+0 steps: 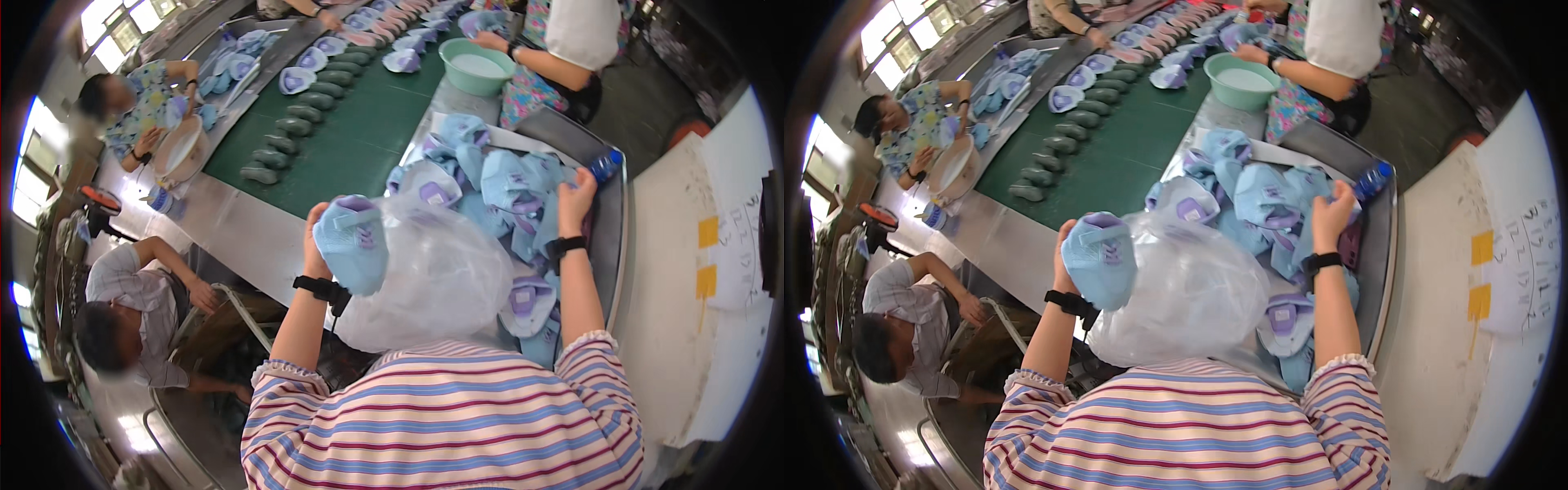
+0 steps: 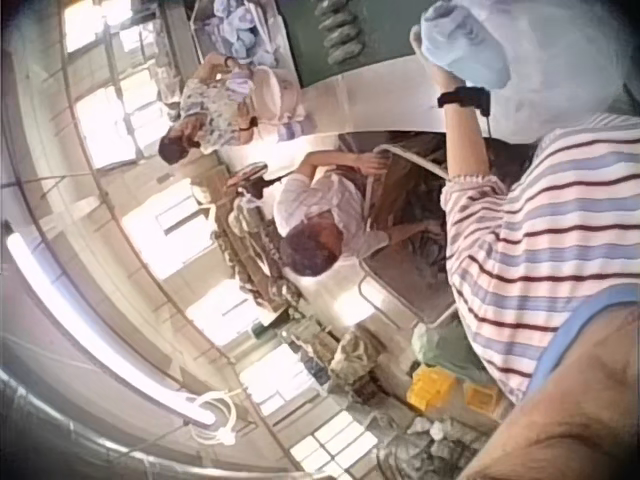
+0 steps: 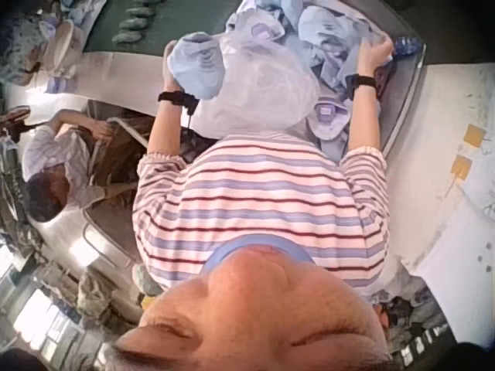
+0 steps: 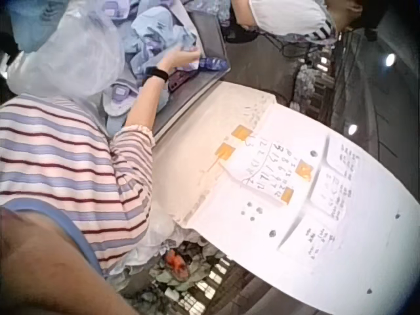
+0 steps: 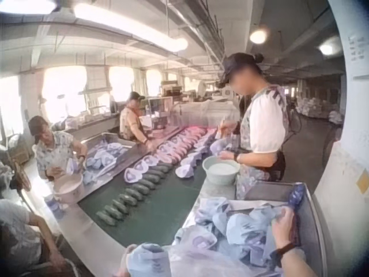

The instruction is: The person retrieves a plastic bag from a sack and stands at a conveyor belt. They repeatedly pick up light blue slippers, fold them, and place them into the bag. Other workers are visible along the line, also handling slippers.

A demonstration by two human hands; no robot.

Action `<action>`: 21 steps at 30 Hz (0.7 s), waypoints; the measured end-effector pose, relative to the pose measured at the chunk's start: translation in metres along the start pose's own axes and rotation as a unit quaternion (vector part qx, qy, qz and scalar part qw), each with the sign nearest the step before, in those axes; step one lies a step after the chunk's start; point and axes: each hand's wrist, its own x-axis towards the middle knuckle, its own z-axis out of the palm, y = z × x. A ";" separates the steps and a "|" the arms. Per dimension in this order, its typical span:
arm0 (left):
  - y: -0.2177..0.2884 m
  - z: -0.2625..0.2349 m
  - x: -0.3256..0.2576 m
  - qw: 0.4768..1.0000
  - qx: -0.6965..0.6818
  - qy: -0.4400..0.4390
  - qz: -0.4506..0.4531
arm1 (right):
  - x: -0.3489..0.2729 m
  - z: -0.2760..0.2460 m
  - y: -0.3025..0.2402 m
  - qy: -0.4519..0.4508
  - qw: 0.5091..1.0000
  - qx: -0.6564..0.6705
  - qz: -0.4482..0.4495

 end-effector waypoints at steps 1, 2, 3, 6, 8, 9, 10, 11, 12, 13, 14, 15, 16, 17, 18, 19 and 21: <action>0.017 0.017 -0.007 0.998 -0.019 -0.030 -0.042 | 0.012 0.000 -0.034 -0.061 0.989 0.136 0.022; 0.021 0.027 -0.009 0.993 -0.043 -0.064 -0.090 | 0.015 -0.004 -0.070 -0.122 0.957 0.259 0.042; 0.017 0.033 -0.008 0.975 0.198 -0.078 -0.069 | 0.009 -0.003 -0.101 -0.221 0.923 0.314 0.028; 0.012 0.032 -0.002 0.791 0.584 -0.184 0.004 | -0.042 -0.005 -0.202 -0.398 0.837 0.335 -0.171; 0.013 0.027 -0.005 0.793 0.542 -0.274 0.051 | -0.073 0.006 -0.225 -0.488 0.778 0.376 -0.126; 0.014 0.034 -0.012 0.778 0.560 -0.278 0.064 | -0.093 0.021 -0.224 -0.556 0.724 0.407 -0.032; 0.015 0.039 -0.019 0.764 0.577 -0.278 0.076 | -0.111 0.031 -0.222 -0.617 0.655 0.431 0.064; 0.010 0.033 -0.025 0.813 0.516 -0.267 0.037 | -0.117 0.032 -0.229 -0.645 0.597 0.447 0.164; 0.003 0.025 -0.031 0.855 0.450 -0.255 -0.001 | -0.123 0.029 -0.232 -0.664 0.532 0.456 0.261; -0.003 0.018 -0.033 0.892 0.381 -0.241 -0.029 | -0.134 0.032 -0.227 -0.650 0.506 0.480 0.301; -0.011 0.012 -0.031 0.921 0.307 -0.233 -0.055 | -0.145 0.036 -0.217 -0.633 0.481 0.502 0.339; -0.016 0.004 -0.028 0.944 0.232 -0.222 -0.078 | -0.159 0.038 -0.211 -0.603 0.498 0.520 0.343; -0.020 -0.006 -0.026 0.959 0.158 -0.211 -0.100 | -0.170 0.040 -0.206 -0.573 0.510 0.540 0.347; -0.027 -0.015 -0.029 0.964 0.054 -0.145 -0.214 | -0.175 0.041 -0.202 -0.552 0.510 0.525 0.400; -0.024 -0.018 -0.026 0.958 -0.026 -0.063 -0.278 | -0.176 0.041 -0.197 -0.523 0.510 0.507 0.457; -0.017 -0.020 -0.027 0.945 -0.089 -0.075 -0.306 | -0.179 0.041 -0.193 -0.488 0.575 0.481 0.447; 0.002 -0.015 -0.026 0.934 -0.122 -0.085 -0.324 | -0.185 0.048 -0.176 -0.452 0.676 0.429 0.394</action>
